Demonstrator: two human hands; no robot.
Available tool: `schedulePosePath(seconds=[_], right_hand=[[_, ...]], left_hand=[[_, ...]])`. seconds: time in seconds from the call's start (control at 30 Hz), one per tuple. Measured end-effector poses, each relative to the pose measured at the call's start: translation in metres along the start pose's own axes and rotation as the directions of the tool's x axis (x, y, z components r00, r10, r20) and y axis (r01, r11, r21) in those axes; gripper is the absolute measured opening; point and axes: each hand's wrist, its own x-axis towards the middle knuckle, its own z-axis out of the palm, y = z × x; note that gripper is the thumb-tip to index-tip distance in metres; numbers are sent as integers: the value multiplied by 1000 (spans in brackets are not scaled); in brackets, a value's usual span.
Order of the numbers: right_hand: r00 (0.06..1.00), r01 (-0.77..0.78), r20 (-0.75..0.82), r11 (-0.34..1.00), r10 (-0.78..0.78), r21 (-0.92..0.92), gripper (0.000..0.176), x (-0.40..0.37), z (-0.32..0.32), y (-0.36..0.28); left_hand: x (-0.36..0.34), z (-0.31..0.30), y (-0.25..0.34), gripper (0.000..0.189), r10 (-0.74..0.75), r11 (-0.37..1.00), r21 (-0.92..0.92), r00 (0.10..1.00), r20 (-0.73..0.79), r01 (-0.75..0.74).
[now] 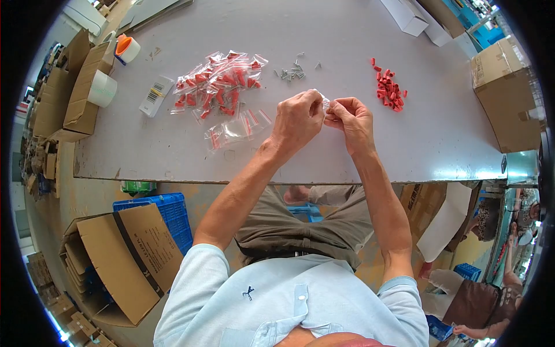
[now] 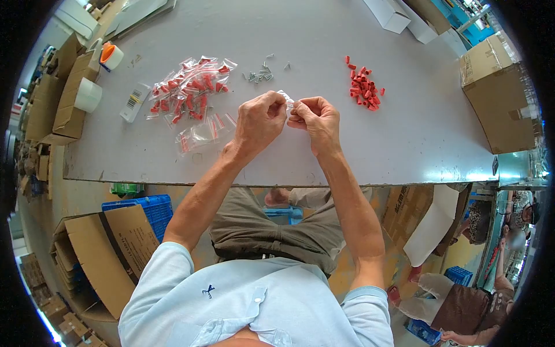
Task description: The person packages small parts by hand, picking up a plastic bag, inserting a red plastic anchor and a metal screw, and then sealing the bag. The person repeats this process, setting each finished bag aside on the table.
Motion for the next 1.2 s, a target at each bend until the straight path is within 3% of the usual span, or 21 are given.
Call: schedulePosePath(seconds=[0.07,0.37,0.57,0.8,0.87,0.9,0.97,1.0,1.07,1.1,1.17,1.2], right_hand=[[997,77,-31,997,-78,-16,11,0,2,4],[986,166,-21,984,-167,-59,17,0,14,8],[999,45,25,994,-48,101,18,5,8,8],[994,101,-35,995,-100,24,16,-7,5,0],[948,309,-43,946,-314,-97,14,-8,4,-2],[948,310,-43,945,-315,-100,14,-7,5,-2],[855,487,-16,811,-519,-324,11,-5,9,-2],[853,489,-13,809,-521,-327,11,-3,10,-3],[737,627,100,621,-668,-471,7,-2,13,-2],[737,628,104,621,-667,-469,7,-1,13,-3],[666,690,257,446,-700,-571,7,-1,9,-3],[667,690,262,446,-697,-570,7,-1,7,-3]], left_hand=[[1,1,-1,12,-52,998,-38,999,-13,52],[2,1,-1,13,-201,953,-221,978,52,207],[6,-1,-5,12,-274,913,-295,959,76,284],[6,1,-15,13,-290,896,-331,954,72,297],[7,1,-15,14,-334,853,-380,934,129,357],[7,-1,-12,14,-333,852,-383,934,128,356],[8,-8,-7,14,-401,738,-472,875,270,483],[9,-8,-7,14,-399,737,-475,877,268,481],[8,-8,-10,15,-405,631,-575,853,329,521],[8,-10,-11,15,-408,630,-576,853,325,520],[8,-11,-14,16,-391,547,-643,843,370,536],[9,-12,-15,16,-394,544,-645,842,368,537]])
